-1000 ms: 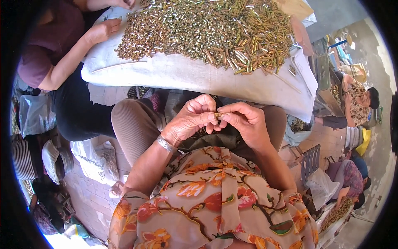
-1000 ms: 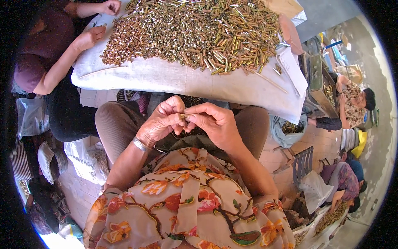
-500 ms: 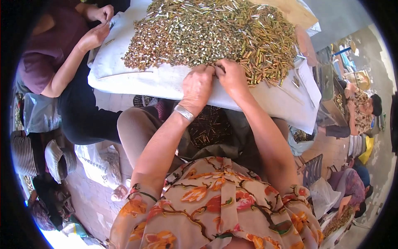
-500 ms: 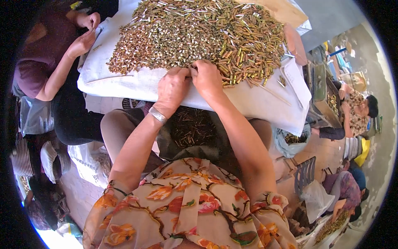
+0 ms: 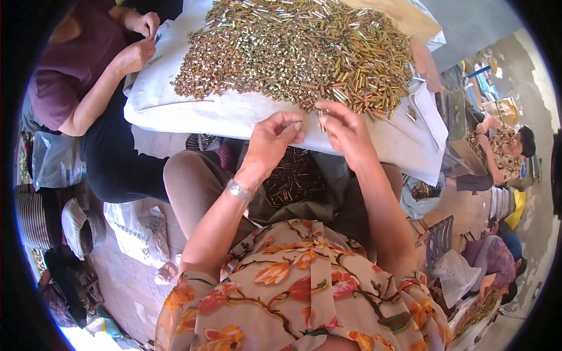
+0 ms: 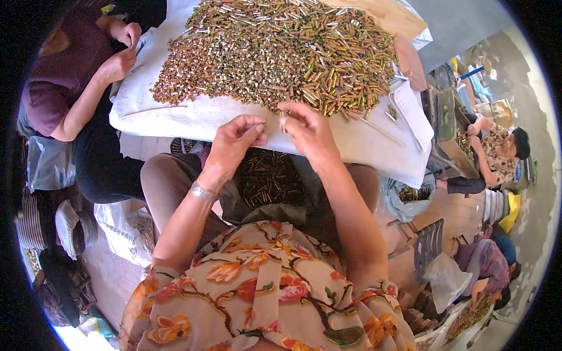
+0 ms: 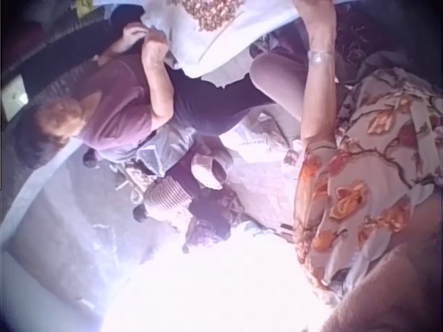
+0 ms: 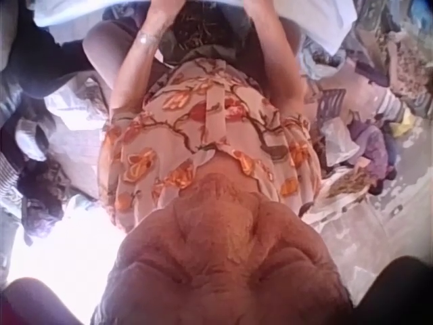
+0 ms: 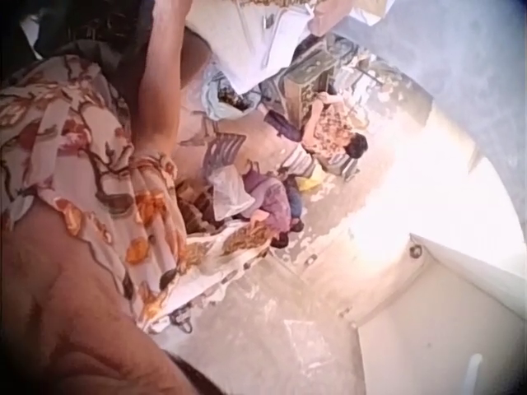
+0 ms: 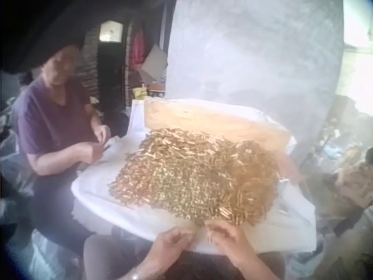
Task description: The person assembles small metal components by picking up pieces from the table and fitting them together by hand.
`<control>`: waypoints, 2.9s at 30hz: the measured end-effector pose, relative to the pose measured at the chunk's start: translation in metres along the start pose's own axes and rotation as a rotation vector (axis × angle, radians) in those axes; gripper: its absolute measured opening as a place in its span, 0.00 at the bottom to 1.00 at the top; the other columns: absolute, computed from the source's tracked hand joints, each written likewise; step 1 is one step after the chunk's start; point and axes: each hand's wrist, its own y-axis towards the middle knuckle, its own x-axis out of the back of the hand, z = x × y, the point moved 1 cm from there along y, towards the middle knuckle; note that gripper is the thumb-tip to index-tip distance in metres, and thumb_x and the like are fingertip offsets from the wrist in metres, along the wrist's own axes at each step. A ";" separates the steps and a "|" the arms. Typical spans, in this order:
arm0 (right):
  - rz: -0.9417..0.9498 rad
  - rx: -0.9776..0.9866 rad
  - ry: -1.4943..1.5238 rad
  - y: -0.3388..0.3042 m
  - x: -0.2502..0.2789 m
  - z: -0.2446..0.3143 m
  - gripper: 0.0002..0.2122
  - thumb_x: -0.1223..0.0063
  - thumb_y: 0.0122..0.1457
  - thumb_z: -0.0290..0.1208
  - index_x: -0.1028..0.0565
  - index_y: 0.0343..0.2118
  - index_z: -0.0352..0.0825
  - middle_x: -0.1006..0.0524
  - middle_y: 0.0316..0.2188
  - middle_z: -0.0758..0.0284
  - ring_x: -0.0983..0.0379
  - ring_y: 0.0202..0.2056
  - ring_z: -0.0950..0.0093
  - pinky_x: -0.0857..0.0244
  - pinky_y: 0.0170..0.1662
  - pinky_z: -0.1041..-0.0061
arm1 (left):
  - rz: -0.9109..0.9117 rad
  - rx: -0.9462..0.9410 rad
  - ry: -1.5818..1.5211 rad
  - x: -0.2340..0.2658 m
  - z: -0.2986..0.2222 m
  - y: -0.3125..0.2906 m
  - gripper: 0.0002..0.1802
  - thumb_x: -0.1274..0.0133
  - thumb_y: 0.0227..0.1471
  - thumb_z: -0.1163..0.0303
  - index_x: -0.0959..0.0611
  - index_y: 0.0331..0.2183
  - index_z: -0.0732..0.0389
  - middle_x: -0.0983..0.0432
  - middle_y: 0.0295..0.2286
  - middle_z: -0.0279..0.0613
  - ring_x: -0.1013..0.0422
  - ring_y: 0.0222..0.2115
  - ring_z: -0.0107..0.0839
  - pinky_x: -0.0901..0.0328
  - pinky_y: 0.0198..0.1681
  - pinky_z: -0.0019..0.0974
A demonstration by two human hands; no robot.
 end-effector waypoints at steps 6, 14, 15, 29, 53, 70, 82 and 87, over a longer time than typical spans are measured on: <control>-0.070 0.171 0.075 -0.053 -0.006 -0.006 0.08 0.45 0.57 0.25 0.27 0.40 0.33 0.27 0.28 0.75 0.38 0.24 0.90 0.44 0.24 0.90 | 0.082 0.027 -0.338 -0.017 -0.010 -0.046 0.10 0.52 0.57 0.76 0.25 0.41 0.67 0.23 0.34 0.43 0.24 0.35 0.32 0.28 0.41 0.32; -0.152 0.408 0.007 -0.071 -0.023 -0.014 0.12 0.48 0.59 0.24 0.30 0.46 0.31 0.24 0.33 0.70 0.31 0.31 0.87 0.35 0.32 0.87 | 0.087 -0.109 -0.245 -0.037 -0.015 -0.067 0.09 0.51 0.57 0.76 0.24 0.40 0.68 0.23 0.35 0.41 0.25 0.36 0.28 0.28 0.42 0.30; -0.154 0.407 0.007 -0.072 -0.020 -0.011 0.12 0.48 0.59 0.24 0.30 0.46 0.31 0.24 0.33 0.70 0.31 0.31 0.87 0.35 0.32 0.87 | 0.085 -0.109 -0.263 -0.039 -0.016 -0.067 0.09 0.51 0.57 0.76 0.24 0.41 0.68 0.23 0.35 0.42 0.25 0.36 0.29 0.29 0.42 0.31; -0.095 0.340 -0.206 -0.088 -0.015 -0.010 0.06 0.48 0.59 0.25 0.24 0.39 0.32 0.27 0.25 0.73 0.36 0.21 0.88 0.41 0.24 0.87 | 0.007 -0.056 -0.253 -0.027 -0.016 -0.077 0.09 0.51 0.57 0.76 0.23 0.40 0.67 0.22 0.35 0.42 0.24 0.36 0.29 0.29 0.42 0.30; 0.187 0.291 -0.049 -0.092 0.001 -0.006 0.06 0.48 0.58 0.21 0.23 0.38 0.30 0.24 0.26 0.70 0.35 0.20 0.86 0.42 0.21 0.86 | 0.333 0.076 -0.281 -0.007 -0.029 -0.073 0.09 0.45 0.52 0.78 0.22 0.38 0.65 0.22 0.29 0.36 0.25 0.31 0.24 0.29 0.36 0.26; 0.158 -0.219 0.601 -0.026 0.042 -0.039 0.07 0.51 0.61 0.34 0.30 0.32 0.36 0.29 0.27 0.71 0.32 0.22 0.79 0.44 0.19 0.84 | 0.049 -0.422 0.672 -0.023 0.006 0.029 0.08 0.46 0.50 0.78 0.19 0.35 0.60 0.22 0.29 0.40 0.25 0.26 0.31 0.31 0.31 0.30; -0.171 0.742 -1.260 0.017 0.047 -0.035 0.07 0.51 0.54 0.25 0.27 0.37 0.34 0.27 0.29 0.61 0.27 0.26 0.63 0.32 0.29 0.65 | 0.105 -0.878 1.337 -0.042 -0.006 0.052 0.12 0.50 0.43 0.78 0.23 0.36 0.61 0.27 0.27 0.44 0.28 0.33 0.42 0.32 0.38 0.38; -0.043 -0.017 0.265 -0.027 0.028 0.000 0.07 0.54 0.62 0.27 0.26 0.39 0.31 0.30 0.22 0.74 0.42 0.16 0.89 0.50 0.18 0.88 | 0.094 -0.324 0.477 -0.030 -0.003 0.018 0.11 0.50 0.52 0.78 0.25 0.40 0.66 0.24 0.31 0.44 0.25 0.33 0.36 0.30 0.40 0.33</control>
